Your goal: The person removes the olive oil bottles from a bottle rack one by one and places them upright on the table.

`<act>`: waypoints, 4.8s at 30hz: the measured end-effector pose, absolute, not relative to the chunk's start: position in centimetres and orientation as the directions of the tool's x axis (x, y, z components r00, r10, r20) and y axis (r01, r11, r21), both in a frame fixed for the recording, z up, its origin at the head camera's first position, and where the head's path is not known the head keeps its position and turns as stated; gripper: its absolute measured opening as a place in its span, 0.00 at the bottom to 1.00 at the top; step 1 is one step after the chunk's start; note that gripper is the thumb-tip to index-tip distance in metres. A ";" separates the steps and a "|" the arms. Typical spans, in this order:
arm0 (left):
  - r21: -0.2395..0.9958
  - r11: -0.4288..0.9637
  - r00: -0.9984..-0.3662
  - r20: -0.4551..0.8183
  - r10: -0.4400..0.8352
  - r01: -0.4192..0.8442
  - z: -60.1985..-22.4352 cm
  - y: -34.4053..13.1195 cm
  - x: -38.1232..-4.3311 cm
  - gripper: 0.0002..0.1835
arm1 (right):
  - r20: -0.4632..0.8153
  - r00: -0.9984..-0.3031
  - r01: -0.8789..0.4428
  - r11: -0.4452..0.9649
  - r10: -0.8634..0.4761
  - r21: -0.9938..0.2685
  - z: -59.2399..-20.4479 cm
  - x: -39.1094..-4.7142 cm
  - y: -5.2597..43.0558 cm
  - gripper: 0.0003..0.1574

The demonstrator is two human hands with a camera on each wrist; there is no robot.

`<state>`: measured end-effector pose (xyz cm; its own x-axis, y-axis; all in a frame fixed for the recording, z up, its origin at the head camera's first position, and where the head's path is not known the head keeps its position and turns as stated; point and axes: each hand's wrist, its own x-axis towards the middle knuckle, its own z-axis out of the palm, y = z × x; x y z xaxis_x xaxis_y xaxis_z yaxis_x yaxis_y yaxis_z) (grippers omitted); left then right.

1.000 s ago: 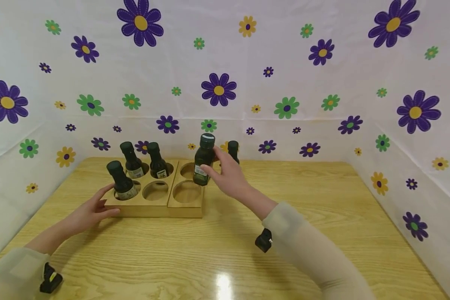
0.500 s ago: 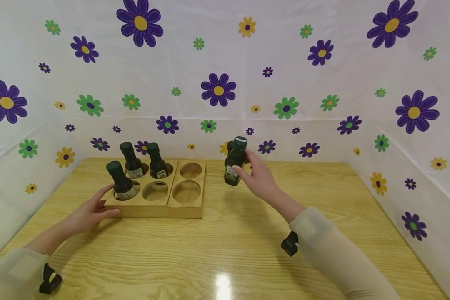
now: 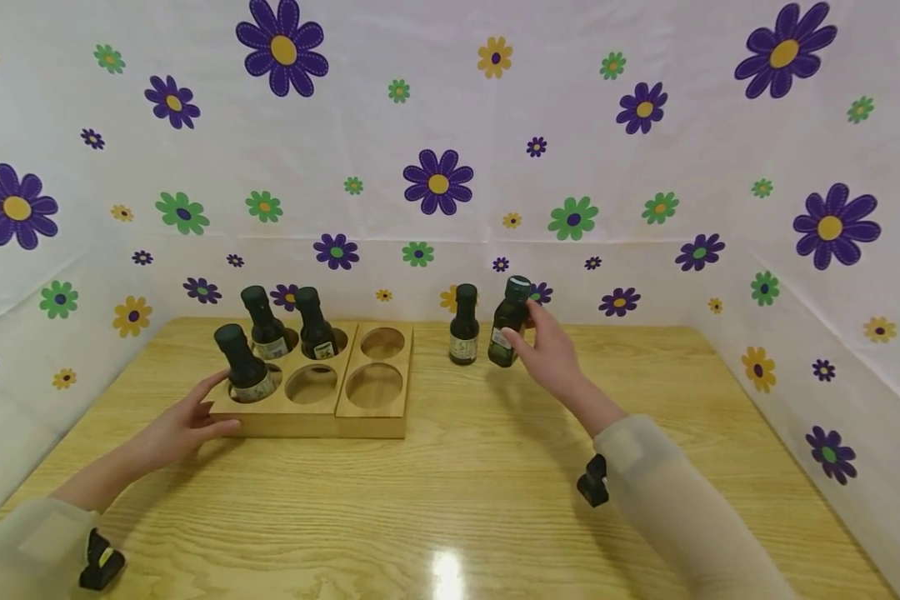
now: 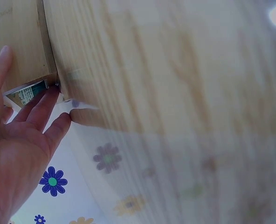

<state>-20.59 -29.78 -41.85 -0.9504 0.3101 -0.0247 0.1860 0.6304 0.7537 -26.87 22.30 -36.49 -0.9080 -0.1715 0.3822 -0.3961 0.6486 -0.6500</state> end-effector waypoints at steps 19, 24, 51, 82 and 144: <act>0.759 0.622 -0.950 -0.016 0.313 0.192 -42.0 -29.8 -20.5 0.46 | 0.287 -0.954 -0.262 0.703 -0.086 -0.661 -39.1 -29.8 22.6 0.42; 0.761 0.619 -0.950 -0.012 0.313 0.194 -42.0 -29.9 -20.6 0.46 | 0.266 -0.960 -0.244 0.719 -0.085 -0.651 -39.6 -30.1 22.4 0.43; 0.751 0.630 -0.952 -0.009 0.307 0.196 -42.0 -29.8 -20.6 0.46 | 0.517 -0.850 -0.398 0.518 0.102 -0.757 -38.4 -28.6 20.7 0.39; 0.755 0.624 -0.949 -0.005 0.314 0.202 -42.0 -29.8 -20.5 0.46 | 0.426 -0.849 -0.521 0.361 -0.314 -0.774 -37.1 -29.6 2.6 0.37; 0.757 0.616 -0.948 0.013 0.318 0.217 -42.2 -29.6 -20.5 0.46 | 0.177 -0.905 -0.383 0.559 -0.386 -0.735 -39.0 -31.0 -3.0 0.38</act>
